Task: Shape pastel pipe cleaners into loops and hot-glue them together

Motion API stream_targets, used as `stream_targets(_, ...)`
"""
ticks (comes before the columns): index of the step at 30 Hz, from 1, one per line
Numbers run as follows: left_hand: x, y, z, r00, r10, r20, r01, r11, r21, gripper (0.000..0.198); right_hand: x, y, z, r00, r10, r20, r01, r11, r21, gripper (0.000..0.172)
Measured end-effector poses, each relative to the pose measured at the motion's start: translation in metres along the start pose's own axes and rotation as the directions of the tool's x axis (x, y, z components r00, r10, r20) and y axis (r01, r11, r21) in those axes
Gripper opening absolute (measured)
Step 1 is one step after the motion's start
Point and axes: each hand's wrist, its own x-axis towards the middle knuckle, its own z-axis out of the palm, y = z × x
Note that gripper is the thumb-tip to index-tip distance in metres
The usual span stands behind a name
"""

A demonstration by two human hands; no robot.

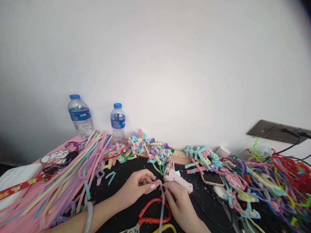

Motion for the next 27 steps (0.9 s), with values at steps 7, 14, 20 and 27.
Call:
stream_targets(7,0.0004,-0.0008,-0.0003,1.000,0.007,0.006,-0.007,1.000,-0.003,0.022,-0.0003,-0.0030,-0.0010,1.000,-0.017,0.020,0.017,1.000,-0.002,0.021)
stream_targets(14,-0.0003,0.0009,0.0012,1.000,-0.003,0.013,0.004,1.000,-0.004,0.023,-0.0002,-0.0024,-0.0009,0.998,0.001,0.058,-0.001,1.000,0.001,0.022)
stream_targets(20,-0.0011,0.0009,0.0006,1.000,-0.007,0.020,0.007,1.000,0.000,0.025,-0.0009,-0.0029,-0.0005,0.998,-0.015,0.057,0.014,1.000,0.014,0.023)
stream_targets(27,-0.0006,0.0000,0.0004,1.000,-0.010,0.024,0.010,1.000,0.010,0.027,-0.0004,-0.0025,-0.0006,0.998,-0.020,0.052,0.019,1.000,0.020,0.023)
